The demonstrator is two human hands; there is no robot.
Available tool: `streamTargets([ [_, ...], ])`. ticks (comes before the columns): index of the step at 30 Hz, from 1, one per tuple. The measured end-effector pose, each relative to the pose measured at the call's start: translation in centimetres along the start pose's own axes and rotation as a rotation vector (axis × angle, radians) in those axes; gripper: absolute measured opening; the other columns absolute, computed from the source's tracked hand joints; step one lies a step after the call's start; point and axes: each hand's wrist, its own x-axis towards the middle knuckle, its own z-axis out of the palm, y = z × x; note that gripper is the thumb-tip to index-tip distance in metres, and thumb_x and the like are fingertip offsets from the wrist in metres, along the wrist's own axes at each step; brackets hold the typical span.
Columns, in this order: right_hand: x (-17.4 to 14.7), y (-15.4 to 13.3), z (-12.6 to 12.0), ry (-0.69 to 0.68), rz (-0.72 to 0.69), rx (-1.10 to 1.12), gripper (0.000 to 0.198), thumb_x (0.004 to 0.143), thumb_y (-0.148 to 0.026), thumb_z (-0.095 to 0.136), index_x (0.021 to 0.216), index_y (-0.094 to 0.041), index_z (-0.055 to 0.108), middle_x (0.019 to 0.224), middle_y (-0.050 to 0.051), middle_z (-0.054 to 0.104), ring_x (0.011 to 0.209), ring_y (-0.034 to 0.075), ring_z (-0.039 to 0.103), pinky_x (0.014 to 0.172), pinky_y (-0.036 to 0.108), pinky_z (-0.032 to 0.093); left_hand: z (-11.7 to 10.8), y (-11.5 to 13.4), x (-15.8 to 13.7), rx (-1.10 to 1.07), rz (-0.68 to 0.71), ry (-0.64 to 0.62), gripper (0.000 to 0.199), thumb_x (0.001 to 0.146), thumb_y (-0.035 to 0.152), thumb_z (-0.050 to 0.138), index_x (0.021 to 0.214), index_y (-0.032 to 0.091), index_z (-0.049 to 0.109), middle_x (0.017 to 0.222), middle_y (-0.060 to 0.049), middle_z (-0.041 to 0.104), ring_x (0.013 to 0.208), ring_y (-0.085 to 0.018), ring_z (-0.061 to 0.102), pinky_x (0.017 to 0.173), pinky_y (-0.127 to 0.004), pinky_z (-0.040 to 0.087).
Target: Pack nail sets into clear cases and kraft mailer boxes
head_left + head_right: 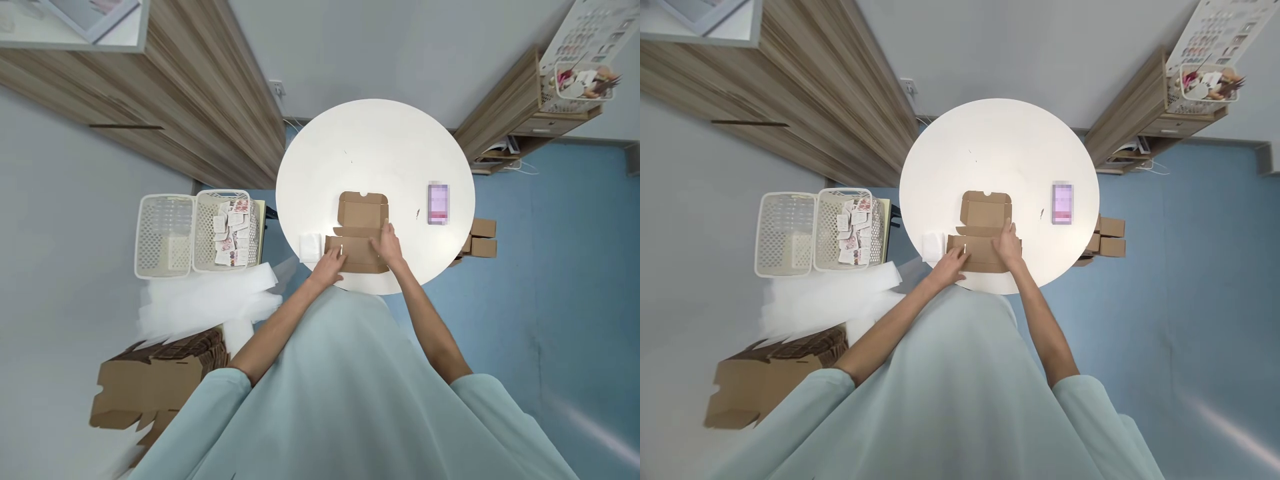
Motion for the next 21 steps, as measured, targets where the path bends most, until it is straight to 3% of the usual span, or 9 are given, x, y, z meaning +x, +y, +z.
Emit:
streamTargets([
  [5, 1.1, 0.0, 1.9, -0.044, -0.07, 0.035, 0.09, 0.097, -0.03, 0.061, 0.171, -0.018, 0.012, 0.16, 0.025, 0.039, 0.142, 0.042, 0.049, 0.11, 0.059, 0.052, 1.0, -0.9, -0.9, -0.027, -0.027, 0.013, 0.04, 0.083, 0.007, 0.072, 0.121, 0.02, 0.068, 0.157, -0.017, 0.048, 0.144, -0.034, 0.05, 0.112, -0.049, 0.052],
  [11, -0.3, 1.7, 2.6, -0.017, -0.102, 0.1, 0.091, 0.096, -0.035, 0.065, 0.172, -0.026, 0.014, 0.152, 0.02, 0.041, 0.104, 0.029, 0.072, 0.099, 0.051, 0.06, 0.6, -0.8, -0.9, -0.104, -0.058, 0.063, 0.019, 0.093, 0.012, 0.06, 0.105, 0.021, 0.073, 0.148, -0.013, 0.057, 0.129, -0.029, 0.064, 0.108, -0.044, 0.056],
  [14, -1.7, 2.4, 2.6, -0.045, -0.125, 0.12, 0.103, 0.092, -0.043, 0.073, 0.172, -0.032, 0.01, 0.151, 0.017, 0.042, 0.109, 0.029, 0.072, 0.097, 0.048, 0.061, 0.3, -0.9, -0.9, -0.144, -0.077, 0.082, 0.022, 0.09, 0.009, 0.059, 0.102, 0.022, 0.072, 0.143, -0.01, 0.06, 0.123, -0.028, 0.067, 0.107, -0.043, 0.057],
  [17, -3.2, 3.0, 2.6, -0.145, -0.16, 0.087, 0.127, 0.08, -0.051, 0.087, 0.172, -0.035, 0.001, 0.155, 0.018, 0.037, 0.125, 0.035, 0.066, 0.097, 0.05, 0.061, 0.3, -1.1, -1.0, -0.211, -0.132, 0.115, 0.037, 0.087, 0.008, 0.061, 0.121, 0.023, 0.067, 0.141, -0.011, 0.06, 0.117, -0.028, 0.07, 0.102, -0.044, 0.059],
  [21, -4.3, 3.3, 2.5, -0.24, -0.169, 0.023, 0.144, 0.072, -0.049, 0.095, 0.171, -0.037, -0.009, 0.163, 0.023, 0.027, 0.125, 0.039, 0.065, 0.097, 0.055, 0.06, 0.5, -1.0, -0.8, -0.326, -0.223, 0.246, 0.084, 0.085, 0.013, 0.067, 0.161, 0.021, 0.032, 0.159, -0.018, 0.043, 0.129, -0.03, 0.064, 0.102, -0.043, 0.059],
])
